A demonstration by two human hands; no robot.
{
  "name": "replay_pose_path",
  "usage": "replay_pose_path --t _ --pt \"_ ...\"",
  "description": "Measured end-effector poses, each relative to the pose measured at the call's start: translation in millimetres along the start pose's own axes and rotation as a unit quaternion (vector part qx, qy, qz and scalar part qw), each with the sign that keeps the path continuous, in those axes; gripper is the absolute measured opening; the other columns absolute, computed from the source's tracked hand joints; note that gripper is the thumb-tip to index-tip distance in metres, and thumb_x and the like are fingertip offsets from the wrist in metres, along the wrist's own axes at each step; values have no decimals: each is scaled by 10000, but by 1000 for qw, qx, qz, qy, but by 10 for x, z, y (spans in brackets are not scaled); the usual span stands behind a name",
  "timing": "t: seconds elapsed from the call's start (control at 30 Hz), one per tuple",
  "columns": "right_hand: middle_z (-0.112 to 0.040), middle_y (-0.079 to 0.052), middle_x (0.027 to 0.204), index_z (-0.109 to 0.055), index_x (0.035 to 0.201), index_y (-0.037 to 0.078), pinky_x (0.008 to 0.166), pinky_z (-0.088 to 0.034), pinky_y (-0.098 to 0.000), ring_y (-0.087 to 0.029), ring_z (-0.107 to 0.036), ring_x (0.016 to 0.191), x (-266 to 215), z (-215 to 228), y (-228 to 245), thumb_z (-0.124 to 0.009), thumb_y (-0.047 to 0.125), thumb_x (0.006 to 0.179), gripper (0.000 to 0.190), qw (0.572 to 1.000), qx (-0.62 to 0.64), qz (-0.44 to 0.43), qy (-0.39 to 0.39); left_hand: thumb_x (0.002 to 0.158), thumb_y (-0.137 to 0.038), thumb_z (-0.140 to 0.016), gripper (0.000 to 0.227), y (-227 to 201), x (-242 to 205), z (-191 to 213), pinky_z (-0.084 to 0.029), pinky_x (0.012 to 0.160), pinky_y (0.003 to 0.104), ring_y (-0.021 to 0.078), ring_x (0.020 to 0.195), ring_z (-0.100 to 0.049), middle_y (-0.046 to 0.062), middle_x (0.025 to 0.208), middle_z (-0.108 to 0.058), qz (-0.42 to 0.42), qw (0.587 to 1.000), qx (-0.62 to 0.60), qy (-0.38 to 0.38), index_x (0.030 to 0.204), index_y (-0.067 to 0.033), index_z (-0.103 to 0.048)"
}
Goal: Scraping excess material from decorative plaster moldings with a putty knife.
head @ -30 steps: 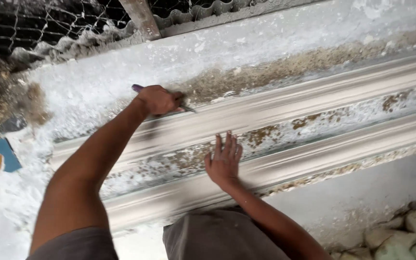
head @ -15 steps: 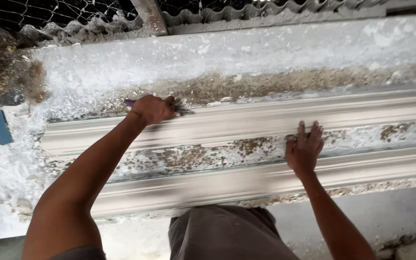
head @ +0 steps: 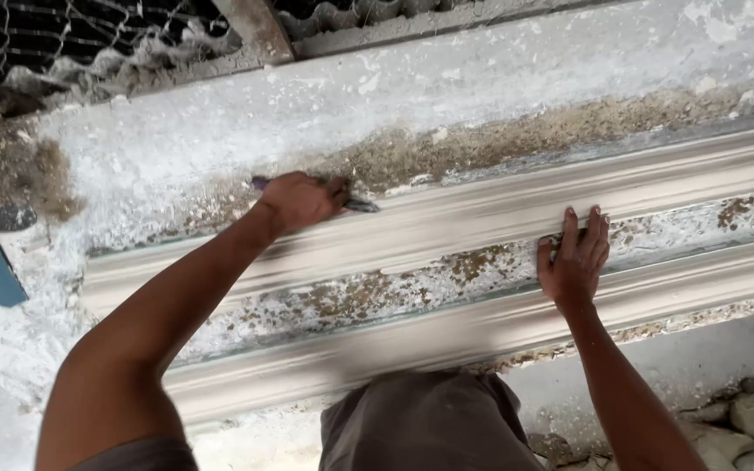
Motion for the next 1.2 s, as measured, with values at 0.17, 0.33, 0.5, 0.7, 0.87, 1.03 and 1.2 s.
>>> replay_pose_path --t 0.17,0.33,0.5,0.7,0.87,1.03,1.2 --pt "-170 -265 1717 -301 1662 163 1234 -208 -708 -502 -168 1590 -29 47 47 -494 361 1042 679 1000 3 -8 0 1004 -272 -368 487 194 -242 -308 -664 686 344 197 836 -747 117 1609 -343 -21 999 32 -6 1473 -150 -418" --pt "-176 -265 1717 -297 1660 165 1233 -220 -715 -510 -171 1586 -19 53 45 -509 357 1041 682 1000 4 -15 -2 1155 -331 -283 524 148 -96 -222 -641 748 366 225 833 -769 181 1249 -634 4 996 35 79 1599 -61 -358" --pt "-151 -287 1712 -292 1673 151 1213 -221 -716 -520 -156 1577 -3 -19 -14 -503 370 1052 692 1000 1 2 -3 1104 -356 -349 444 259 -5 -663 -646 777 376 241 959 -764 90 1577 -471 -21 997 39 -63 1416 -99 -533" --pt "-138 -254 1717 -294 1658 168 1215 -207 -715 -504 -156 1585 18 45 62 -467 397 1048 675 1000 -1 -26 15 1086 -456 -261 533 166 -343 -28 -646 709 341 200 776 -755 171 1098 -666 25 992 -26 118 1493 -160 -437" --pt "-136 -256 1720 -292 1661 160 1216 -207 -713 -499 -159 1587 4 14 13 -465 400 1057 673 1000 -7 -21 12 1142 -479 -195 557 98 127 -491 -599 692 348 182 690 -675 147 945 -668 9 997 -19 73 1312 -102 -568" --pt "-147 -257 1716 -279 1668 167 1227 -216 -706 -496 -168 1590 15 19 24 -473 385 1056 678 1000 -5 -4 7 1103 -449 -213 572 210 -253 -328 -665 676 357 199 710 -723 186 1040 -637 10 996 -46 79 1503 -85 -400" --pt "-168 -281 1711 -297 1671 143 1236 -228 -707 -507 -184 1586 12 33 38 -495 365 1066 674 1000 -4 13 -19 1126 -427 -258 497 28 317 -487 -643 786 395 212 812 -745 157 1335 -577 -22 999 -8 26 1420 -98 -487"
Point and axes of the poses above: each hand's wrist, its own x-axis towards the middle knuckle, its own z-axis out of the back of the hand, y = z × x, the point moved 5 cm from there along x, towards the middle knuckle
